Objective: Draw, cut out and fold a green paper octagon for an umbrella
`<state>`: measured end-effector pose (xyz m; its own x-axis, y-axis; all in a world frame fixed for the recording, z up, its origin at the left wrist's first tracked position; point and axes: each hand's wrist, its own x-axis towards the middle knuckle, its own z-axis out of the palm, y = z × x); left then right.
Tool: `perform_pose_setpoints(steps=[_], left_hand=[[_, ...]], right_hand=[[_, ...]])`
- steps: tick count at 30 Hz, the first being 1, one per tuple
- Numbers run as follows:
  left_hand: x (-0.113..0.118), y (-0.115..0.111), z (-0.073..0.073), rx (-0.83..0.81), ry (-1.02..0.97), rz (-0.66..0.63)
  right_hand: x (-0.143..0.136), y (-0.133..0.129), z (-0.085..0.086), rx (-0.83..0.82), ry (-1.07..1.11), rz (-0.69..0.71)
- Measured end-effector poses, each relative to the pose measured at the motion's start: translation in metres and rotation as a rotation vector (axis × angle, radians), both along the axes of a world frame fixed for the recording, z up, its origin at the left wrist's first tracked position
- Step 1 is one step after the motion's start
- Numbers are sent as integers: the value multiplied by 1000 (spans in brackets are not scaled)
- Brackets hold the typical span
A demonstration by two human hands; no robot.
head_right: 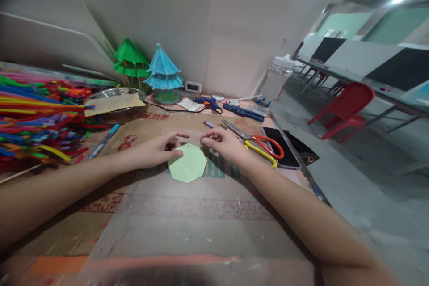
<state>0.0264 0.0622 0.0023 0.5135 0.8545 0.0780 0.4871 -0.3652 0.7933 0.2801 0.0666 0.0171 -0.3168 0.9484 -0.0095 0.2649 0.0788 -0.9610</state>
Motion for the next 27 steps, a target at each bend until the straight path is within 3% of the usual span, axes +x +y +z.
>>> perform_pose_setpoints(steps=[4, 7, 11, 17, 21, 27], left_hand=[[-5, -19, 6, 227, 72, 54], [-8, -40, 6, 618, 343, -203], [-6, -58, 0, 878, 424, -296], [-5, -61, -6, 834, 468, -326], [-9, -58, -7, 796, 453, -361], [-11, -57, -8, 794, 469, -376]], right_hand=[[0, 1, -1, 64, -142, -32], [-6, -3, 3, 134, -249, 65], [-14, -10, 12, 265, -427, 249], [-22, -24, 17, 332, -509, 357], [-22, -25, 10, 495, -589, 400], [-19, -20, 3, 659, -618, 375]])
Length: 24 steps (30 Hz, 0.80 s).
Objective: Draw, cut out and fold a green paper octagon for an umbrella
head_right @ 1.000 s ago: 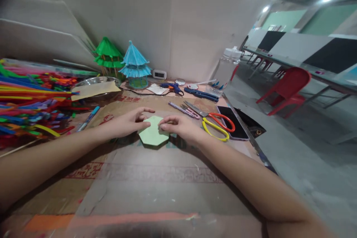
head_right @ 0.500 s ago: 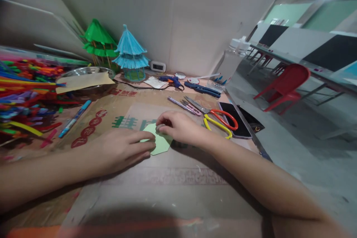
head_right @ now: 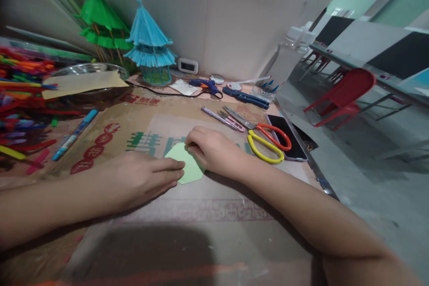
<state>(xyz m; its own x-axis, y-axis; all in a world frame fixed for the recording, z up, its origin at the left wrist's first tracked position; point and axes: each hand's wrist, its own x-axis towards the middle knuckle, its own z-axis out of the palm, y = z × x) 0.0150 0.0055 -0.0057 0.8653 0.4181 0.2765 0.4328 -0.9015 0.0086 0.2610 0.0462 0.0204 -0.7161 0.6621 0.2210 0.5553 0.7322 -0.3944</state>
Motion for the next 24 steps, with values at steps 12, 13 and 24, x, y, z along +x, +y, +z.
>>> perform_pose_setpoints(steps=[12, 13, 24], left_hand=[[0, 0, 0, -10, 10, -5], [1, 1, 1, -10, 13, -8], [2, 2, 2, -36, -15, -3]], right_hand=[[-1, -3, -1, 38, -48, 39], [-1, -2, -2, 45, -52, 41], [0, -1, -4, 59, -28, 25]])
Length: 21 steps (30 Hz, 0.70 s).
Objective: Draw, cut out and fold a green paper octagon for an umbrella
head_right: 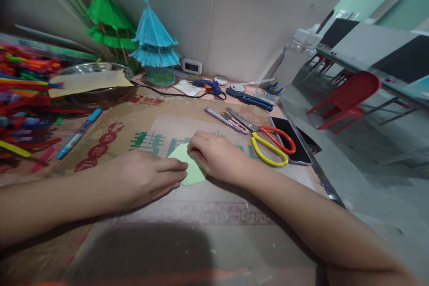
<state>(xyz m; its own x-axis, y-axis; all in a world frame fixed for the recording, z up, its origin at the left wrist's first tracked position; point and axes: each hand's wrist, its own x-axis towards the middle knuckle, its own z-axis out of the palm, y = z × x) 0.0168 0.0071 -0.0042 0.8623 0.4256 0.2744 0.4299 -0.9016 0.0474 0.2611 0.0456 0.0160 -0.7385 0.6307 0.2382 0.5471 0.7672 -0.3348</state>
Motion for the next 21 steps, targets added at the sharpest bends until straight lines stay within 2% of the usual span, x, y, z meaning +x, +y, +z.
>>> perform_pose_setpoints(steps=[3, 5, 8, 11, 13, 16, 21], left_hand=[[0, 0, 0, -5, -4, 3], [1, 0, 2, 4, 3, 6], [1, 1, 3, 46, 60, 19], [1, 0, 3, 100, 106, 32], [1, 0, 2, 103, 105, 25], [1, 0, 3, 60, 112, 13], [1, 1, 4, 26, 88, 4]], right_hand=[[0, 6, -6, 81, 7, -43], [1, 10, -11, 71, 89, -73], [5, 15, -14, -21, 252, -164], [6, 15, -11, -147, 310, -244], [5, 12, -7, -173, 272, -210], [2, 6, -1, -127, 150, -90], [0, 6, -6, 90, -5, -2]])
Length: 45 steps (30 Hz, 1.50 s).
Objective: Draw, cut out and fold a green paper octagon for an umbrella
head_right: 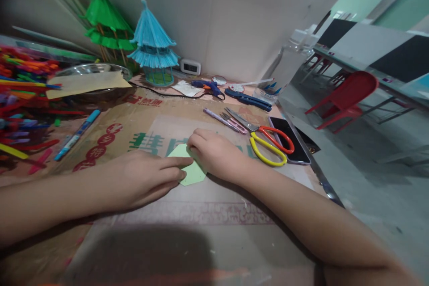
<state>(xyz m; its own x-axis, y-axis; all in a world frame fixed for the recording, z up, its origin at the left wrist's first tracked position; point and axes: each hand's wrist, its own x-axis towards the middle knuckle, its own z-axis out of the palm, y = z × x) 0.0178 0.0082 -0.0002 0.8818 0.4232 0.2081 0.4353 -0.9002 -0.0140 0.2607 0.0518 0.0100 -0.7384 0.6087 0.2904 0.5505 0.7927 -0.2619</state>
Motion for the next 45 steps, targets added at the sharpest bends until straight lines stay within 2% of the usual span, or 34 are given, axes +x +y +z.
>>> perform_pose_setpoints(steps=[4, 9, 12, 15, 22, 25, 29, 32, 36, 39, 42, 45], left_hand=[[0, 1, -1, 7, -4, 3], [0, 1, 2, 9, 25, 16], [0, 0, 4, 12, 55, 23], [0, -1, 5, -7, 66, 23], [2, 3, 8, -77, 56, 23], [1, 3, 7, -61, 53, 30], [1, 3, 6, -63, 59, 36], [1, 4, 7, -69, 72, 39], [2, 4, 7, -72, 78, 39], [2, 3, 7, -61, 76, 42], [1, 2, 7, -53, 68, 37], [1, 2, 7, -60, 65, 42]], right_hand=[[3, 8, -9, 97, 43, -34], [10, 9, 1, 41, 180, -146], [10, 9, 7, -12, 161, -110], [9, 10, 5, -34, 116, -67], [4, 17, -18, 176, 87, 12], [3, 20, -21, 235, 75, 41], [5, 17, -13, 147, 157, -8], [6, 14, -7, 79, 138, -6], [5, 19, -12, 164, 82, -4], [5, 22, -14, 199, 164, -26], [7, 18, -9, 139, 226, -29], [8, 10, -5, 86, 172, 2]])
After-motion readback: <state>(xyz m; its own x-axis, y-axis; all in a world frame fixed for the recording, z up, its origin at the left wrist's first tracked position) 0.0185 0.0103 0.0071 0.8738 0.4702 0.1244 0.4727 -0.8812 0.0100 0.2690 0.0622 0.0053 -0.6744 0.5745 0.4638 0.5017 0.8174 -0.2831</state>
